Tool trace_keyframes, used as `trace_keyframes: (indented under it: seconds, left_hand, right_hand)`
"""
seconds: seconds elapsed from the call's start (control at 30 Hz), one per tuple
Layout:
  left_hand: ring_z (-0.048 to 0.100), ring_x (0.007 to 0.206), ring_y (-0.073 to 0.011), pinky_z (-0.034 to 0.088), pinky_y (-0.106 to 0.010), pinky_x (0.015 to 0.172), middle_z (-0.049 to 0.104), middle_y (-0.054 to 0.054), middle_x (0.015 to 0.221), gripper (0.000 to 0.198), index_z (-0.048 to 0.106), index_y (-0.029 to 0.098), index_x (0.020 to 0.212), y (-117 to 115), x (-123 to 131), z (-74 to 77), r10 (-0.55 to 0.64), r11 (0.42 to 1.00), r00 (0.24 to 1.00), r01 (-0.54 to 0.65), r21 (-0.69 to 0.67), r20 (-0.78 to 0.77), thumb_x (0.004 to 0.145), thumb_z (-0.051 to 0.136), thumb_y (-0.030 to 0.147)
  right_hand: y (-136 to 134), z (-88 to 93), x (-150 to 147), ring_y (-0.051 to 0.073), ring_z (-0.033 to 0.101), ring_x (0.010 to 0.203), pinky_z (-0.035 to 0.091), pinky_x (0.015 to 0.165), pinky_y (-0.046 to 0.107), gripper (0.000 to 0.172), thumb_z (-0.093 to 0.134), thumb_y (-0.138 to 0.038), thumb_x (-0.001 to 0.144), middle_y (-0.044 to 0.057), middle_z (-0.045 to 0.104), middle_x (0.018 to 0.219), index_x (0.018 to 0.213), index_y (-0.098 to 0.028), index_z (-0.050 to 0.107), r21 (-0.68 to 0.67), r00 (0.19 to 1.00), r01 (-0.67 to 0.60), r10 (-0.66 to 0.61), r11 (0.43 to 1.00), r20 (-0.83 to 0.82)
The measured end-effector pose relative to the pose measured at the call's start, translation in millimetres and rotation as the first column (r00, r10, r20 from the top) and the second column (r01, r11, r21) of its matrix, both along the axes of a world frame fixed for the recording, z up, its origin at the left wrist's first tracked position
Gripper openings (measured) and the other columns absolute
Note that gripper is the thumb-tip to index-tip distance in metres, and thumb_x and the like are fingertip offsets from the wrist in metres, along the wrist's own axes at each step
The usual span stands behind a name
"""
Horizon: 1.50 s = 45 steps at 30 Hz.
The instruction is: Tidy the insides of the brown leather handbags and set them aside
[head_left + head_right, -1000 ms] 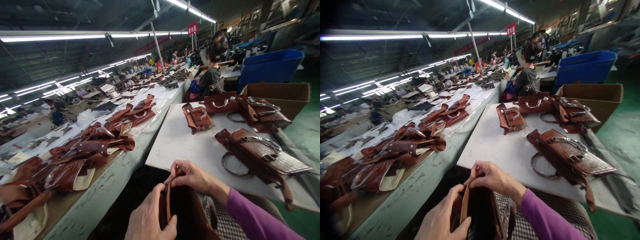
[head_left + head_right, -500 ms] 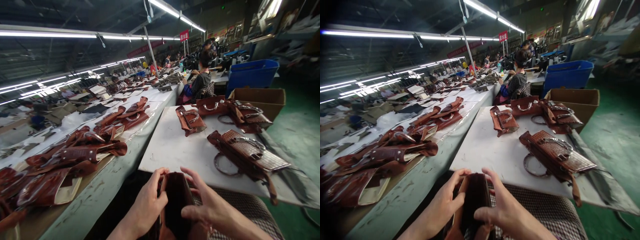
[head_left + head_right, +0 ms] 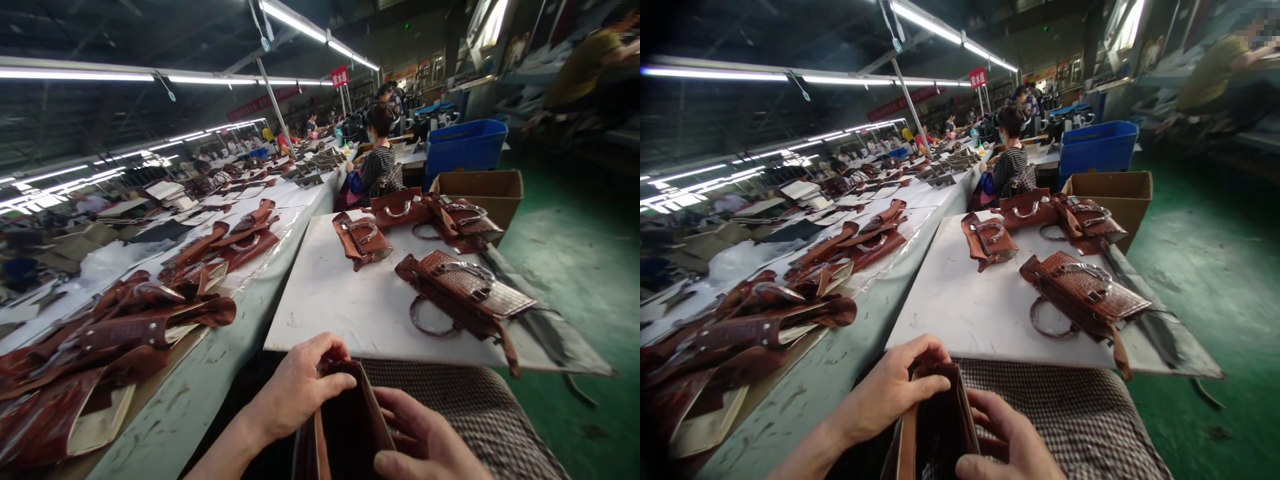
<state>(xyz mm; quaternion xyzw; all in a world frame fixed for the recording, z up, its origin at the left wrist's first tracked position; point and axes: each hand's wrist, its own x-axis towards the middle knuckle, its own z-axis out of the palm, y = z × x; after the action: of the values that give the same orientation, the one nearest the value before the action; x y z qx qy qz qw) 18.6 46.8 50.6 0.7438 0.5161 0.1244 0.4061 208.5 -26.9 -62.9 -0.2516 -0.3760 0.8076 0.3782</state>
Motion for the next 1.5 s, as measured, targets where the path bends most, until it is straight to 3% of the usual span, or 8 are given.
trace_keyframes:
  seconds: [0.1,0.4,0.63,0.8,1.0,1.13,1.3,1.5]
  left_hand:
    - [0.058,0.080,-0.0150,0.044,-0.024,0.076,0.064,0.002,0.083,0.002,0.064,0.019,0.084,1.5,2.3,-1.4,-0.036,0.996,0.998,0.039,0.076,-0.043,0.084,0.062,0.018]
    - [0.066,0.087,-0.0156,0.050,-0.025,0.083,0.070,-0.003,0.096,0.011,0.062,0.019,0.082,-12.3,-5.2,-16.1,-0.090,0.933,0.996,0.092,0.348,-0.021,0.089,0.057,0.013]
    - [0.068,0.088,-0.0179,0.054,-0.028,0.079,0.070,-0.008,0.105,0.015,0.061,0.018,0.090,-12.6,-10.3,-17.8,-0.175,0.805,0.944,0.300,0.512,-0.278,0.094,0.047,0.013]
    - [0.066,0.098,-0.0191,0.050,-0.030,0.087,0.070,-0.005,0.101,0.018,0.060,0.018,0.083,-13.7,-9.1,-15.8,-0.202,0.850,0.932,0.320,0.419,-0.300,0.090,0.048,0.006]
    - [0.059,0.110,-0.0183,0.042,-0.028,0.096,0.065,0.002,0.119,0.019,0.054,0.019,0.066,-15.4,-6.8,4.3,-0.211,0.964,0.956,0.238,0.115,-0.204,0.079,0.063,0.008]
    - [0.058,0.104,-0.0185,0.042,-0.028,0.091,0.064,0.000,0.114,0.014,0.052,0.021,0.077,-14.7,-5.5,7.6,-0.165,0.983,0.974,0.176,0.059,-0.158,0.078,0.063,0.012]
    - [0.057,0.089,-0.0167,0.043,-0.026,0.081,0.062,0.004,0.097,0.035,0.052,0.025,0.100,-13.5,1.0,3.7,-0.106,0.993,0.978,0.115,0.041,-0.179,0.073,0.070,0.012]
    - [0.056,0.086,-0.0157,0.043,-0.025,0.080,0.061,0.001,0.091,0.010,0.059,0.021,0.086,-2.3,7.2,3.7,-0.271,0.956,0.953,0.282,0.074,-0.132,0.082,0.062,0.012]
  right_hand:
    - [-1.8,-3.1,1.8,0.031,0.057,0.119,0.044,0.102,0.045,0.065,0.079,-0.035,0.074,0.011,0.058,0.132,0.132,-0.025,0.052,0.007,1.000,0.014,-0.014,1.000,-0.014]
    - [-5.5,-6.7,1.3,0.032,0.051,0.125,0.043,0.103,0.045,0.066,0.077,-0.041,0.075,0.013,0.055,0.136,0.134,-0.024,0.052,0.056,0.999,0.043,-0.045,0.997,0.027]
    - [-6.3,-11.9,-4.2,0.033,0.052,0.124,0.045,0.102,0.045,0.068,0.074,-0.049,0.075,0.014,0.057,0.133,0.134,-0.024,0.053,0.089,0.994,0.075,-0.081,0.993,0.069]
    - [-7.6,-1.3,-4.1,0.033,0.053,0.123,0.045,0.101,0.045,0.066,0.075,-0.048,0.075,0.014,0.059,0.132,0.133,-0.023,0.055,0.059,0.988,0.106,-0.112,0.993,0.107]
    - [-8.8,14.3,-0.5,0.030,0.062,0.111,0.049,0.097,0.044,0.064,0.075,-0.042,0.076,0.012,0.063,0.126,0.134,-0.024,0.055,0.011,0.992,0.101,-0.102,0.995,0.079]
    - [-9.1,21.2,2.1,0.030,0.063,0.109,0.051,0.094,0.043,0.064,0.075,-0.038,0.077,0.010,0.065,0.124,0.135,-0.026,0.054,0.008,0.989,0.073,-0.073,0.997,0.130]
    - [-10.4,24.8,3.3,0.029,0.065,0.106,0.052,0.093,0.042,0.061,0.073,-0.027,0.077,0.008,0.066,0.122,0.135,-0.026,0.054,0.027,0.989,0.090,-0.093,0.996,0.113]
    - [-11.3,25.5,4.8,0.028,0.064,0.109,0.053,0.092,0.040,0.060,0.072,-0.020,0.076,0.007,0.066,0.122,0.134,-0.026,0.055,0.038,0.986,0.081,-0.086,0.996,0.143]
